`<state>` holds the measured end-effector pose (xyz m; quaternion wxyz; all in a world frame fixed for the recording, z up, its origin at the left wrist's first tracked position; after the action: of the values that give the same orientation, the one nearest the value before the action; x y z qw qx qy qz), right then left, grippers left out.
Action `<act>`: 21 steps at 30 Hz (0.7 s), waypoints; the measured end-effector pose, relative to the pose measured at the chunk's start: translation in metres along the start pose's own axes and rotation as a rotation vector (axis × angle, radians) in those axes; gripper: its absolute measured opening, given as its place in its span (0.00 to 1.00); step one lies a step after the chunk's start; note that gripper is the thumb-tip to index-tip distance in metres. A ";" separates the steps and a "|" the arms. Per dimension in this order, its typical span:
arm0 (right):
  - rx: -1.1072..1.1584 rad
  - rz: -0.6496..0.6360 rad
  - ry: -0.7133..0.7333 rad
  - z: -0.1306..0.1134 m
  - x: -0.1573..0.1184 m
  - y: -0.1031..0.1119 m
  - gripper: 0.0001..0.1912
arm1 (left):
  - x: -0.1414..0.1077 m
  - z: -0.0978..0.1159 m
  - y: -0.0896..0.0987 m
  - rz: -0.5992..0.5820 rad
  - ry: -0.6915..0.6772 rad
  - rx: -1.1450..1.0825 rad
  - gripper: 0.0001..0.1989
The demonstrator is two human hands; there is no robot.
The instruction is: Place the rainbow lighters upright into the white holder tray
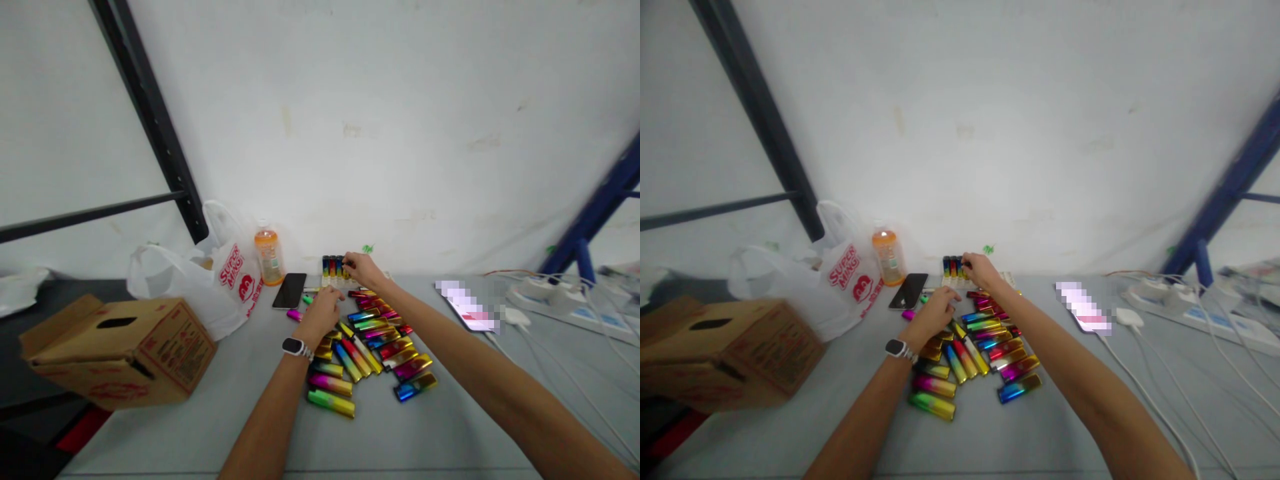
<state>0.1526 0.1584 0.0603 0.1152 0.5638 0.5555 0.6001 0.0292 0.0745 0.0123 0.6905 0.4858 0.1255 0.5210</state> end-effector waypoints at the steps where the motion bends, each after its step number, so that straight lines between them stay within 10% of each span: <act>1: -0.004 -0.011 -0.002 0.001 0.001 0.000 0.06 | 0.000 -0.001 0.003 -0.004 0.001 0.017 0.20; 21: -0.363 -0.013 0.046 -0.008 -0.016 0.014 0.20 | 0.010 -0.001 0.011 -0.124 0.071 0.210 0.17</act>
<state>0.1582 0.1371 0.0652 0.2059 0.5163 0.4443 0.7026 0.0268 0.0833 0.0240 0.6619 0.5279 0.2338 0.4780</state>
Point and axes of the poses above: each hand's wrist, its own x-axis towards the middle knuckle, its own y-axis out of the back of the hand, z = x × y, the point moved 7 cm from there along x, towards the middle knuckle, and after that the axes turned 9 degrees about -x, right-handed, at the moved point
